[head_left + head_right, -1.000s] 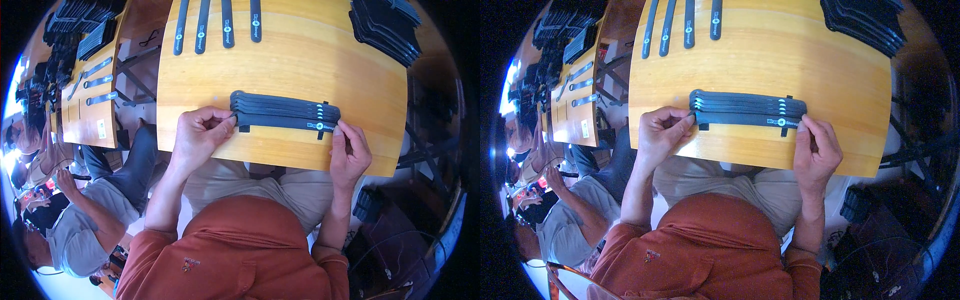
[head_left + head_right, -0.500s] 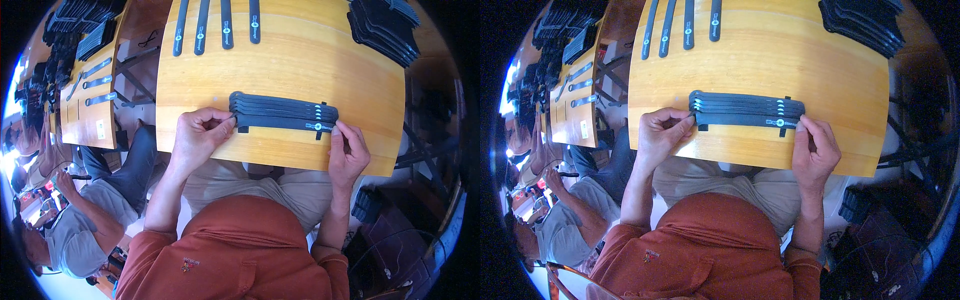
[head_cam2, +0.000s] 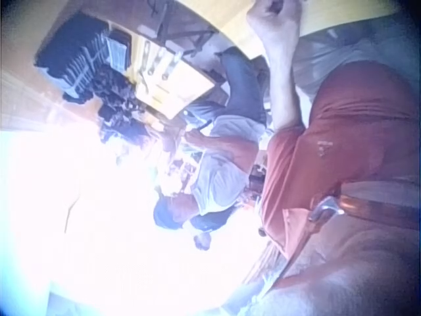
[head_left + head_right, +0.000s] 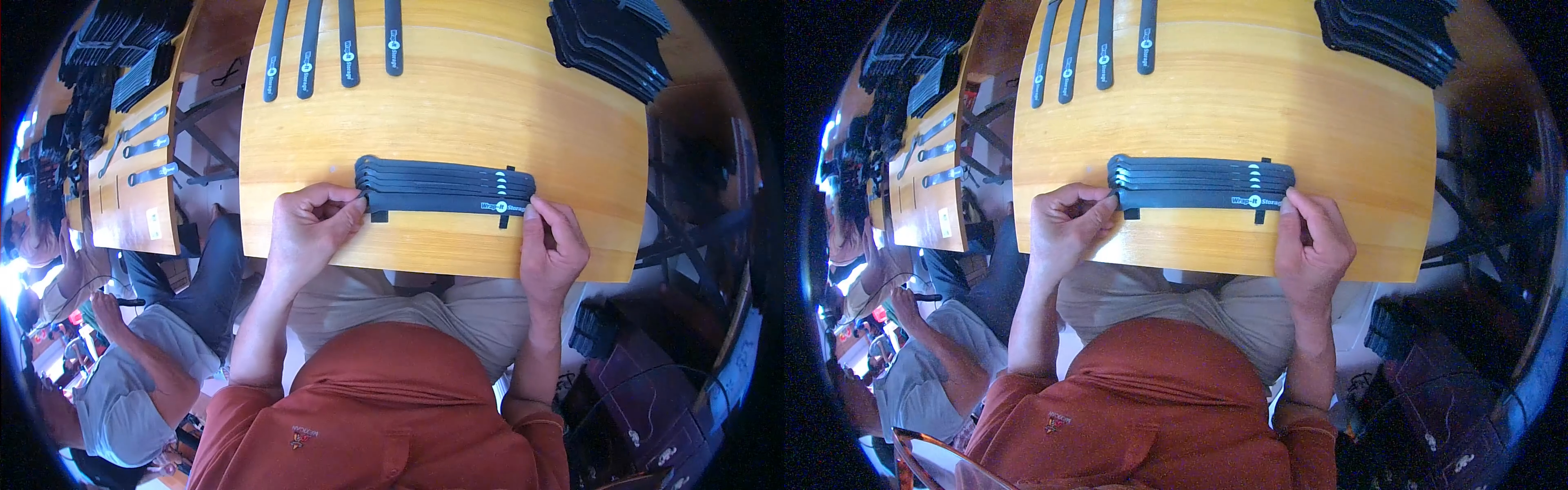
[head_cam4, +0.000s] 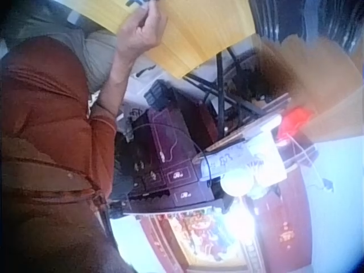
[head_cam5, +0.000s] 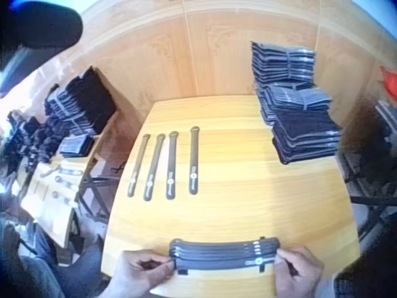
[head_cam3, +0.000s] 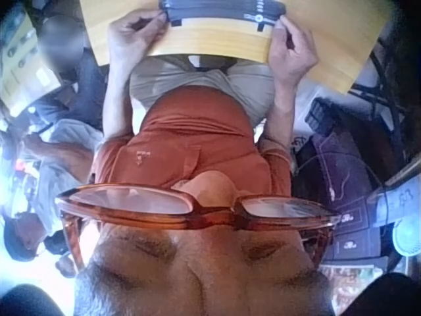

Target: Inspecting, aligning, and stacking black textile straps at a manufacturing workbench.

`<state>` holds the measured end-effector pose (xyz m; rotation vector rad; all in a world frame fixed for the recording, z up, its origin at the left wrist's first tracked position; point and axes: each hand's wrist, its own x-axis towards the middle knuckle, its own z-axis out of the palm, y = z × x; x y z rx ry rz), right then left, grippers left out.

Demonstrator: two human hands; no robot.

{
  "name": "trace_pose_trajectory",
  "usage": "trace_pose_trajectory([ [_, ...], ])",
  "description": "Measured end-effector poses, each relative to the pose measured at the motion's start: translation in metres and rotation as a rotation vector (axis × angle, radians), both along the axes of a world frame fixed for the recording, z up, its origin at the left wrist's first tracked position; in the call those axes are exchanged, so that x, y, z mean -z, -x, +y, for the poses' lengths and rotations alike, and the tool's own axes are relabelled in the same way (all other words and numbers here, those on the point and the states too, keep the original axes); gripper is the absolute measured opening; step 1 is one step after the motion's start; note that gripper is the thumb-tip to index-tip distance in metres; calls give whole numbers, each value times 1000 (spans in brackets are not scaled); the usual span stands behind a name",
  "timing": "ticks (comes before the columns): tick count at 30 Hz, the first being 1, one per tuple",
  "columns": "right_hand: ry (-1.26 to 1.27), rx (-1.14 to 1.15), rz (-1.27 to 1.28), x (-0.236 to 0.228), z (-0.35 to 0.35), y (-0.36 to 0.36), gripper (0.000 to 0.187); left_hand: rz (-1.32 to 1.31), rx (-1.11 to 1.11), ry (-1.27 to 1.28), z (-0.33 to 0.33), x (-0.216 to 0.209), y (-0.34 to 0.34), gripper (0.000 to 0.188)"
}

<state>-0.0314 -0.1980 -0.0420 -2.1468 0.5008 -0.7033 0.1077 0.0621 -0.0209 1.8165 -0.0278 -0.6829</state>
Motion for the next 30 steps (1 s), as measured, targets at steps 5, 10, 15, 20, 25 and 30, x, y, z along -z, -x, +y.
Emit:
trace_pose_trajectory([
  [5, -6, 3, 11, -1, 1, 1, 14, 6, 4, 1, 1, 1, -1, 10],
  [10, -2, 13, 18, -3, 2, 0, 14, -3, 4, 1, 1, 2, -1, 11],
  [15, 29, 7, 13, -2, 1, -1, 14, -23, 6, -9, 2, 4, -1, 11],
  [20, 13, 9, 23, -4, 2, 0, 13, -21, 4, -2, 1, 3, -1, 11],
  [25, 15, 12, 23, -2, 3, 0, 13, -12, -3, -12, 0, -1, -1, 10],
  [30, 18, 12, 39, -6, 3, 0, 12, -11, 2, -2, 0, 0, -1, 9],
])
